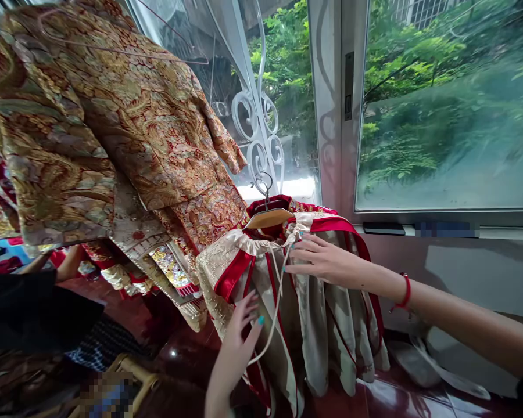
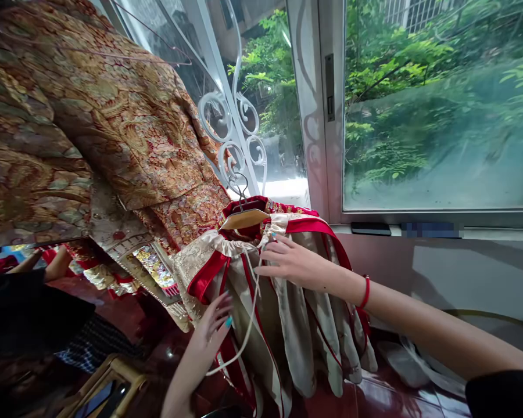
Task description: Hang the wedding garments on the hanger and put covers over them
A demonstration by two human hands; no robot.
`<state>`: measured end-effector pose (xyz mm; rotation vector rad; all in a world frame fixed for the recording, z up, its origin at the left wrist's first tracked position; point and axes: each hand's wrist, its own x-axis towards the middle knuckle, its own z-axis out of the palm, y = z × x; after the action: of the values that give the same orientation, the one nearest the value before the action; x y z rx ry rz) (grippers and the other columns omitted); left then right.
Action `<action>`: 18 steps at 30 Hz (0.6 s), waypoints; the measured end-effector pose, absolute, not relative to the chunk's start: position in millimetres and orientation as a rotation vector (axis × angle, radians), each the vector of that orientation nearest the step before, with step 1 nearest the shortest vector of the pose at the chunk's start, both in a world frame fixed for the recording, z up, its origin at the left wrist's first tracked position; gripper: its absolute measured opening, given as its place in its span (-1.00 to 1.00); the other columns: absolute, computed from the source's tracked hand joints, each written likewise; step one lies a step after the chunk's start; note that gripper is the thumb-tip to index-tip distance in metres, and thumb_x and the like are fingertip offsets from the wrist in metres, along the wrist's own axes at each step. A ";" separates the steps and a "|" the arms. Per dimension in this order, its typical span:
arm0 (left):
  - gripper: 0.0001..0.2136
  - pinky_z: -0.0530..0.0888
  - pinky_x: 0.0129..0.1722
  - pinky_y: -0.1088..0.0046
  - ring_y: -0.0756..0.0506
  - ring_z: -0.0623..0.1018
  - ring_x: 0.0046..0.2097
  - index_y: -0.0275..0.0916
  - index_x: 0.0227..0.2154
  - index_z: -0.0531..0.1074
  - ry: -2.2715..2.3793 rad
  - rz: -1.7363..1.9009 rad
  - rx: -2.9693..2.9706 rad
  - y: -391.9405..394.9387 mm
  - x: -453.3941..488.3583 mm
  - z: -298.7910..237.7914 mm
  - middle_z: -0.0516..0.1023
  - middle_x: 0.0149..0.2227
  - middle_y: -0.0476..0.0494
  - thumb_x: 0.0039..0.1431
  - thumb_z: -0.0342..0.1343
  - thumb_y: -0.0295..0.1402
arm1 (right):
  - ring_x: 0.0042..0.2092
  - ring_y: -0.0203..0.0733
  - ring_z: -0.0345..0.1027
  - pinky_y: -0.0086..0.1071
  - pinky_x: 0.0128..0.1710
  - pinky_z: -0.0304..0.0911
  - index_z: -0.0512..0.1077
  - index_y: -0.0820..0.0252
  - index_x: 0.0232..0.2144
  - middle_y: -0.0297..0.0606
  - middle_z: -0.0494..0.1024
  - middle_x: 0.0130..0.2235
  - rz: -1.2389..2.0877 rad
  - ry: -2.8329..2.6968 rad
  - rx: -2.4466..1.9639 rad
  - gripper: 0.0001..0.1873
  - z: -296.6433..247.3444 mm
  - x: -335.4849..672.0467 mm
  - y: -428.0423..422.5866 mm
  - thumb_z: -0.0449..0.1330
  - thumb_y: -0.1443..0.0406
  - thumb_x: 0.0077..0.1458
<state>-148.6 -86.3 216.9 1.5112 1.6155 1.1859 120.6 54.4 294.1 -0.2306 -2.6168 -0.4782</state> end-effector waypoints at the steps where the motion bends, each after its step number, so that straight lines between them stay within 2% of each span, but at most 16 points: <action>1: -0.47 0.43 0.11 0.20 -0.20 0.51 0.09 -0.15 0.17 0.28 1.557 1.238 1.515 -66.9 -132.1 217.3 0.40 0.18 -0.30 0.17 0.07 -0.07 | 0.08 -0.09 0.28 -0.01 0.22 0.07 0.33 0.07 0.09 -0.19 0.47 0.03 -0.599 -2.588 -0.246 -0.49 284.8 114.7 58.7 0.10 0.54 0.13; 4: -0.65 0.39 0.11 0.17 -0.18 0.49 0.05 -0.20 0.02 0.37 1.553 1.430 1.537 -14.6 -89.0 216.7 0.46 0.07 -0.29 0.22 -0.01 -0.20 | 0.11 -0.06 0.23 -0.04 0.18 0.11 0.41 0.13 -0.04 -0.14 0.44 0.08 -0.845 -2.477 -0.310 -0.66 263.3 99.1 70.0 0.17 0.48 0.13; 7: -0.78 0.37 0.09 0.14 -0.20 0.49 0.00 -0.22 -0.20 0.41 1.589 1.510 1.535 11.4 -71.9 214.6 0.51 -0.10 -0.27 0.26 -0.05 -0.22 | 0.10 -0.11 0.23 -0.14 0.11 0.15 0.44 0.17 -0.24 -0.18 0.49 0.01 -0.934 -2.424 -0.270 -0.87 260.4 94.6 71.6 0.16 0.44 0.18; 10: -0.71 0.38 0.07 0.17 -0.20 0.48 0.00 -0.22 -0.11 0.34 1.555 1.545 1.461 13.9 -76.1 212.7 0.50 -0.07 -0.29 0.30 -0.08 -0.14 | -0.17 -0.25 0.32 -0.30 -0.08 0.18 0.43 0.14 -0.31 -0.33 0.54 -0.27 -0.877 -2.361 -0.113 -0.88 270.8 96.0 61.3 0.13 0.42 0.24; 12: -0.64 0.35 0.12 0.20 -0.20 0.46 0.08 -0.20 0.00 0.30 1.429 1.533 1.423 9.5 -80.5 210.3 0.47 0.03 -0.30 0.32 -0.13 -0.08 | -0.37 -0.30 0.24 -0.33 -0.23 0.14 0.42 0.13 -0.31 -0.41 0.45 -0.46 -0.796 -2.301 -0.058 -0.88 278.5 93.3 53.9 0.11 0.40 0.26; 15: -0.53 0.30 0.20 0.20 -0.20 0.40 0.18 -0.19 0.06 0.31 1.258 1.484 1.393 -1.8 -81.1 203.6 0.43 0.13 -0.31 0.32 -0.22 0.02 | -0.45 -0.31 0.17 -0.33 -0.37 0.01 0.42 0.18 -0.26 -0.43 0.38 -0.53 -0.707 -2.235 -0.119 -0.89 286.2 80.8 51.3 0.10 0.40 0.28; 18: -0.44 0.30 0.20 0.18 -0.24 0.38 0.19 -0.21 0.06 0.34 1.304 1.475 1.333 -16.6 -77.6 200.5 0.42 0.13 -0.34 0.26 -0.19 0.12 | -0.47 -0.32 0.14 -0.32 -0.40 -0.07 0.42 0.21 -0.30 -0.41 0.37 -0.54 -0.706 -2.259 -0.222 -0.85 288.3 67.6 57.8 0.07 0.42 0.30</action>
<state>-77.6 -16.6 200.5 1.3333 1.3045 1.4748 67.6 57.8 288.3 -0.2225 -2.2589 -0.7055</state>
